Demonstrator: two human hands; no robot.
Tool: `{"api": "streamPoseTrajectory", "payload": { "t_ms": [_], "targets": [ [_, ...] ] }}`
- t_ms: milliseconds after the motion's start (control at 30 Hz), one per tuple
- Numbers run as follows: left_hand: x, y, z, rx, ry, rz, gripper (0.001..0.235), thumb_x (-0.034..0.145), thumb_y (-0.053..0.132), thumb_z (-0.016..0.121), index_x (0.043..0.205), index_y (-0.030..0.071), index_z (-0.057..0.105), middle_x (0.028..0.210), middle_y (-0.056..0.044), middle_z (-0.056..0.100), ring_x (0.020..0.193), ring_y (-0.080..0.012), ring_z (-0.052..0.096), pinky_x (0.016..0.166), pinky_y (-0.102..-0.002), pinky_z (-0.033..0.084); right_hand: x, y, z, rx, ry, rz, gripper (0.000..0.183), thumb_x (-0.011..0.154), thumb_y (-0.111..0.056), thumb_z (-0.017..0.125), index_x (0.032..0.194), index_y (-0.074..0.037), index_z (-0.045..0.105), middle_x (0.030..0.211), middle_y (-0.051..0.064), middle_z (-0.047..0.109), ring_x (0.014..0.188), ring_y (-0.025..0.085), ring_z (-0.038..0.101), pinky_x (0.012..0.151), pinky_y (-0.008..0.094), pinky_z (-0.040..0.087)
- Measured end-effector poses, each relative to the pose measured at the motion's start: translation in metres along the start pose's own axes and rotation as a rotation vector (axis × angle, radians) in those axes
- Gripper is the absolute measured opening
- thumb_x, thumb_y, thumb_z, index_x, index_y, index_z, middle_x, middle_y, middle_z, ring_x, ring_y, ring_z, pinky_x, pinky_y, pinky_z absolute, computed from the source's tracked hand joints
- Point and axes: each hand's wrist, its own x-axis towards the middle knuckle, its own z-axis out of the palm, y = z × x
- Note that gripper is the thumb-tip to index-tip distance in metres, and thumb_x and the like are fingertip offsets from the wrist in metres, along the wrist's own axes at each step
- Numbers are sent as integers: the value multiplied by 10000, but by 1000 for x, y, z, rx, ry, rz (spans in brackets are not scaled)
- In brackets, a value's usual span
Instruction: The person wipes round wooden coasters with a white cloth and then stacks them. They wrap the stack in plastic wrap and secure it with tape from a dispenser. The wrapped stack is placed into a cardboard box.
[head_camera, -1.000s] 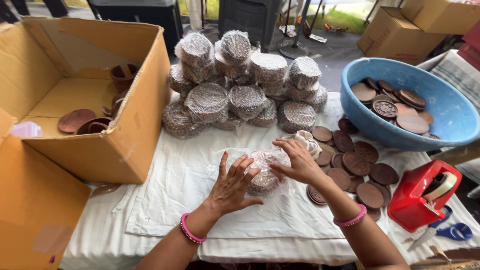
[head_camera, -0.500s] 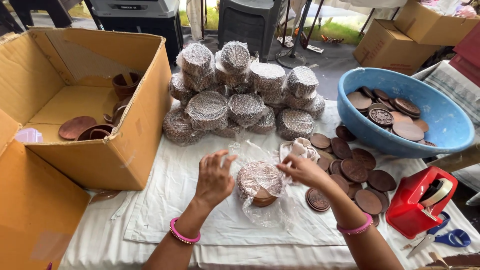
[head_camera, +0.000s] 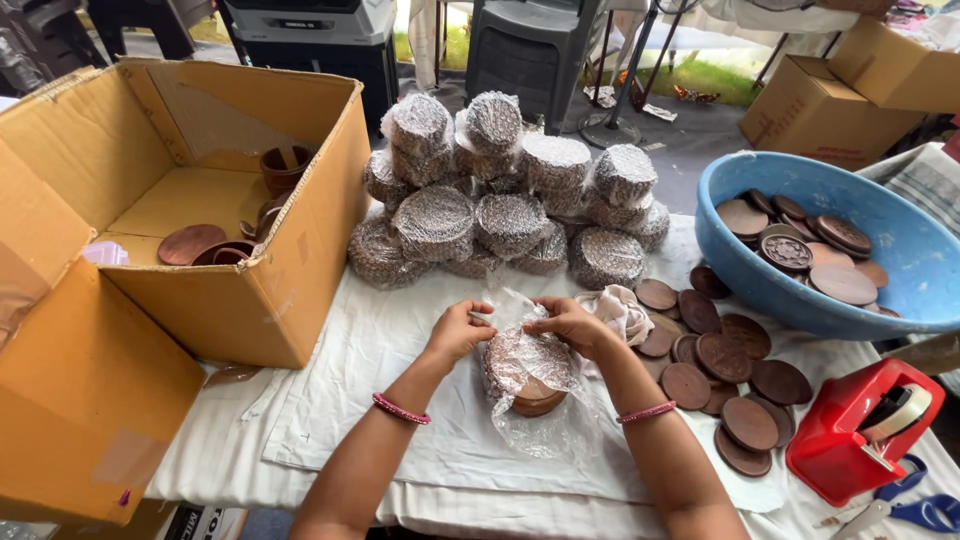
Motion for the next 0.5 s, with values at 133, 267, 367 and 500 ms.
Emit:
{"api": "streamPoseTrajectory", "payload": {
  "t_ms": [133, 267, 367, 500],
  "targets": [
    [-7, -3, 16, -91, 50, 60, 422, 766, 89, 772, 1181, 37, 723, 947, -67, 767, 851, -129, 706, 765, -258, 549, 9, 16, -5, 42, -19, 59, 536, 795, -52, 813, 1280, 110, 652, 1034, 172, 773, 904, 214, 739, 831, 339, 597],
    [-31, 21, 21, -224, 105, 75, 462, 807, 191, 782, 1238, 59, 677, 947, -45, 756, 854, -136, 696, 762, -271, 548, 15, 22, -9, -19, -44, -85, 384, 819, -33, 818, 1164, 92, 704, 991, 98, 774, 890, 157, 722, 819, 296, 574],
    [-49, 38, 18, -122, 143, 144, 608, 779, 271, 858, 1305, 97, 607, 956, -41, 751, 880, -149, 710, 780, -288, 561, 15, 15, -2, -72, -38, -147, 353, 799, -26, 818, 1120, 53, 695, 967, 70, 759, 857, 127, 712, 775, 282, 573],
    [-52, 31, 25, 102, 204, 335, 686, 738, 277, 891, 1328, 121, 578, 1016, -44, 779, 924, -188, 754, 809, -319, 589, 4, -4, 17, 162, 2, -63, 302, 771, -101, 755, 1069, -57, 726, 901, 68, 779, 732, 144, 730, 666, 287, 600]
  ]
}}
